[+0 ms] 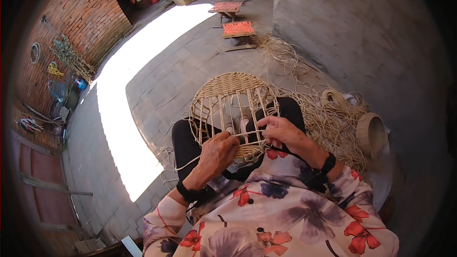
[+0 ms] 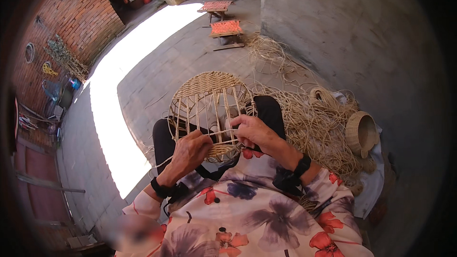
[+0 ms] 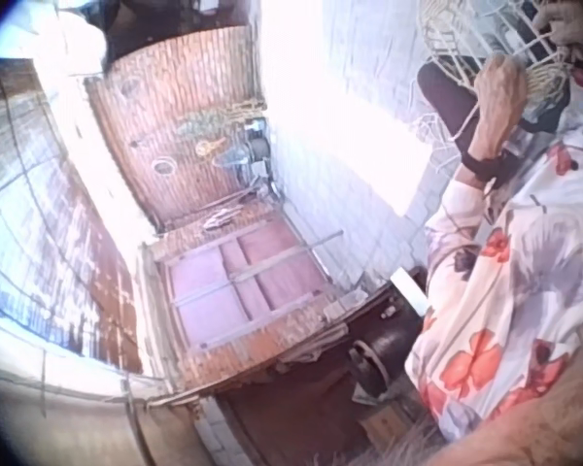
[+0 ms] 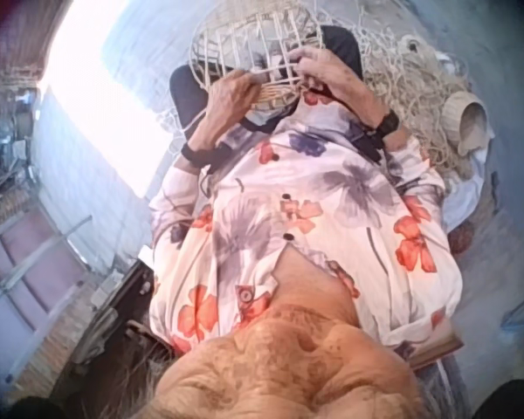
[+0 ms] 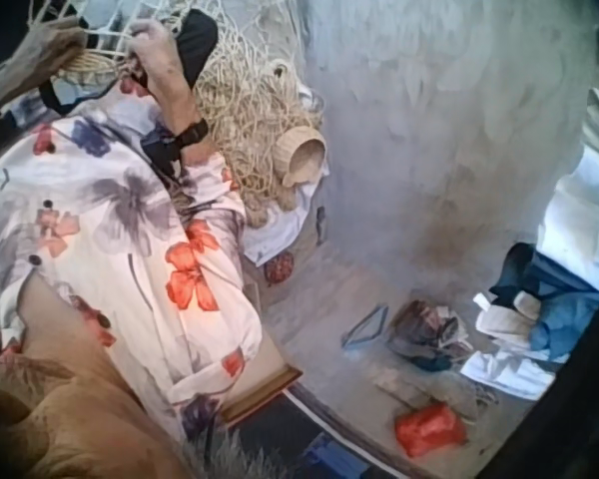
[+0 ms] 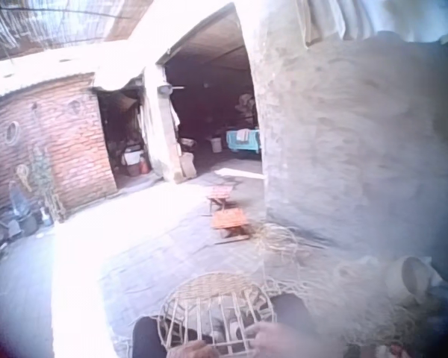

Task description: The person is weaving a wicker basket or similar object using strips of bamboo or rattan.

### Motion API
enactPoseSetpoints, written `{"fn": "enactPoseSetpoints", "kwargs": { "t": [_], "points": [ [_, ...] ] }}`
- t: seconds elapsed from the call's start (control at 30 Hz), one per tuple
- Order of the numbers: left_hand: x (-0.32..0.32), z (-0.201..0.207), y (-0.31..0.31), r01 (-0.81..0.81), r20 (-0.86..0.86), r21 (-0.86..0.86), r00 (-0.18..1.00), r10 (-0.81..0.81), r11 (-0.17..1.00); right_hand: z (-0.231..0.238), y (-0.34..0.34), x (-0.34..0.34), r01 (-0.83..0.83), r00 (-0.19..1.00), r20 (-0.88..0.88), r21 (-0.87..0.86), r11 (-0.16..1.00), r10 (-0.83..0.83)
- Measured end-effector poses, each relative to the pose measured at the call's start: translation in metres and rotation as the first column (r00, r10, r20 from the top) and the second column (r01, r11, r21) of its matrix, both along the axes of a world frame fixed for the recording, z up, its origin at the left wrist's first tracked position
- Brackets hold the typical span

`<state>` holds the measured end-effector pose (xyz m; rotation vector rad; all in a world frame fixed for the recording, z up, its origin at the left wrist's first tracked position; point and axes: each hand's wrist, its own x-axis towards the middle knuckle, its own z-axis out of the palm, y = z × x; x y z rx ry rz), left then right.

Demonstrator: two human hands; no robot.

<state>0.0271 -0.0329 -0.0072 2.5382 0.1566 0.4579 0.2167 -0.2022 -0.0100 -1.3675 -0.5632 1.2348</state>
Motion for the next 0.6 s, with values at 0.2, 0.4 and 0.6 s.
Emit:
{"fn": "enactPoseSetpoints", "kwargs": {
  "t": [0.2,0.4,0.6],
  "points": [
    [0.022,-0.003,-0.016,0.069,0.015,0.048,0.997,-0.07,0.996,-0.008,-0.026,-0.005,0.008,0.939,0.345,-0.007,1.0,-0.005],
    [0.029,-0.011,-0.021,0.047,-0.02,0.076,0.999,-0.045,0.996,0.011,0.004,0.007,-0.017,0.11,0.962,0.253,0.967,-0.25],
    [0.033,-0.014,-0.027,-0.019,-0.062,0.148,0.998,0.028,0.989,-0.005,0.053,0.008,-0.054,0.623,0.772,0.205,0.977,-0.128]
  ]
}}
